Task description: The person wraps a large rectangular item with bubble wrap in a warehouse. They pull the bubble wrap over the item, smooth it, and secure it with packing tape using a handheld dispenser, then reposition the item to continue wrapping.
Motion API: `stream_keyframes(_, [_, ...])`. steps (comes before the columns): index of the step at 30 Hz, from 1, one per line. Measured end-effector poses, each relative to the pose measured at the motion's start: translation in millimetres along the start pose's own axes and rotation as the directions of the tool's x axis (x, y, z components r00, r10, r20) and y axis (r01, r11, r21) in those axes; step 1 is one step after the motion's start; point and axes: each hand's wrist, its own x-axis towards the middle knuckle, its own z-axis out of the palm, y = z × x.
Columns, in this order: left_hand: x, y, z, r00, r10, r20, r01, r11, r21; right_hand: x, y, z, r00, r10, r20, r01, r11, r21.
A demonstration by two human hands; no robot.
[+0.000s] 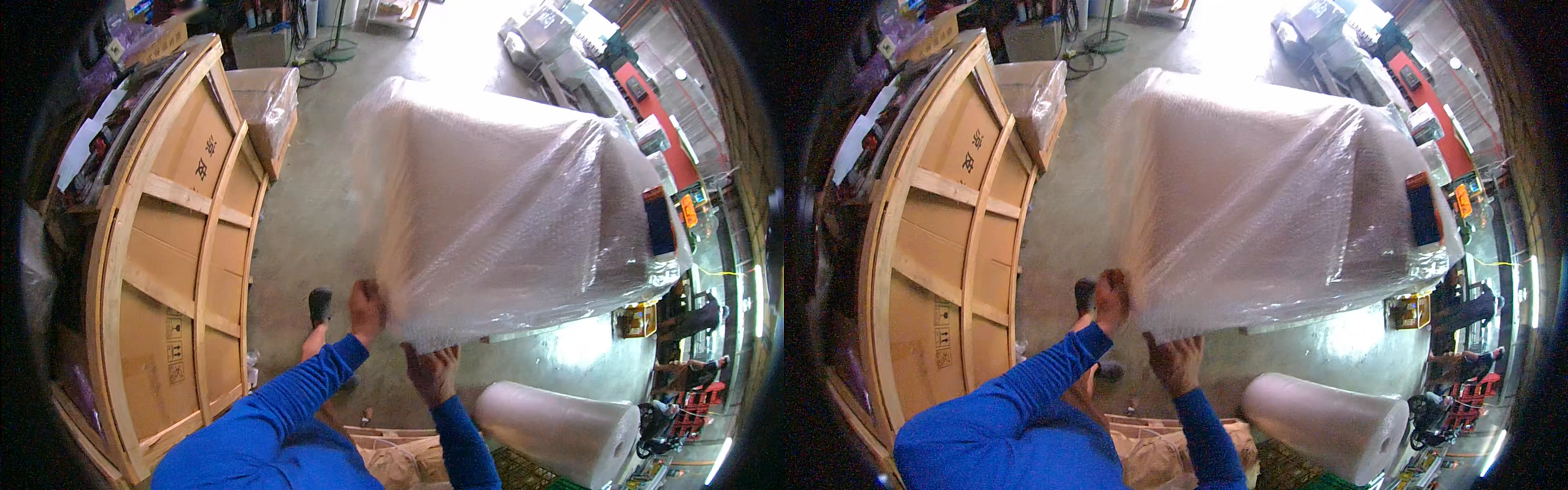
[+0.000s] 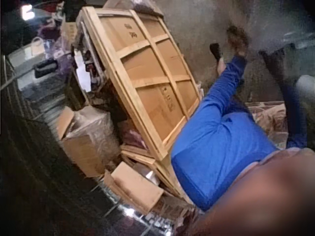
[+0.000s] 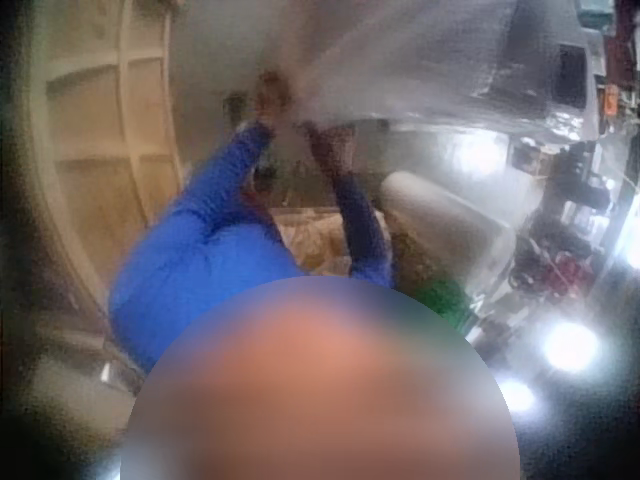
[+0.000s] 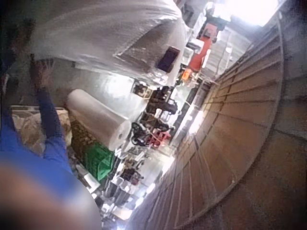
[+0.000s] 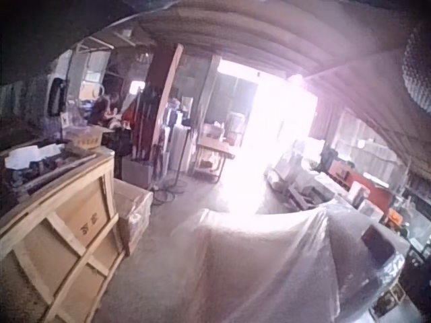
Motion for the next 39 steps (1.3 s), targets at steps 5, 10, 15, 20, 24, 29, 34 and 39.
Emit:
stream_keyframes(5, [0,13,-16,0.994,0.108,-0.005,-0.108,0.994,0.036,3,20,1,0.999,-0.011,0.043,0.012,0.999,-0.034])
stream_keyframes(10, [-13,18,-62,0.858,0.491,0.154,-0.508,0.855,0.107,2,29,3,0.995,-0.090,-0.040,0.089,0.996,-0.030])
stream_keyframes(15, [-11,24,-71,0.687,0.571,0.450,-0.603,0.793,-0.086,4,30,6,0.982,-0.151,-0.115,0.145,0.988,-0.062])
stream_keyframes(20, [20,19,-60,0.517,0.709,0.480,-0.707,0.670,-0.227,10,12,-17,0.999,-0.018,0.040,0.020,0.999,-0.048])
stream_keyframes(24, [23,7,-67,0.600,0.559,0.573,-0.619,0.777,-0.110,28,21,-99,0.957,0.213,0.196,-0.228,0.972,0.053])
stream_keyframes(29, [24,3,-54,0.577,0.489,0.654,-0.603,0.795,-0.063,107,105,-245,0.892,0.026,-0.451,-0.218,0.899,-0.380])
stream_keyframes(34, [52,19,-26,0.551,0.466,0.693,-0.622,0.782,-0.032,219,219,-324,0.836,0.105,-0.538,-0.501,0.543,-0.674])
stream_keyframes(39, [68,27,-17,0.534,0.446,0.718,-0.625,0.781,-0.020,244,271,-316,0.789,0.467,-0.400,-0.608,0.493,-0.623])
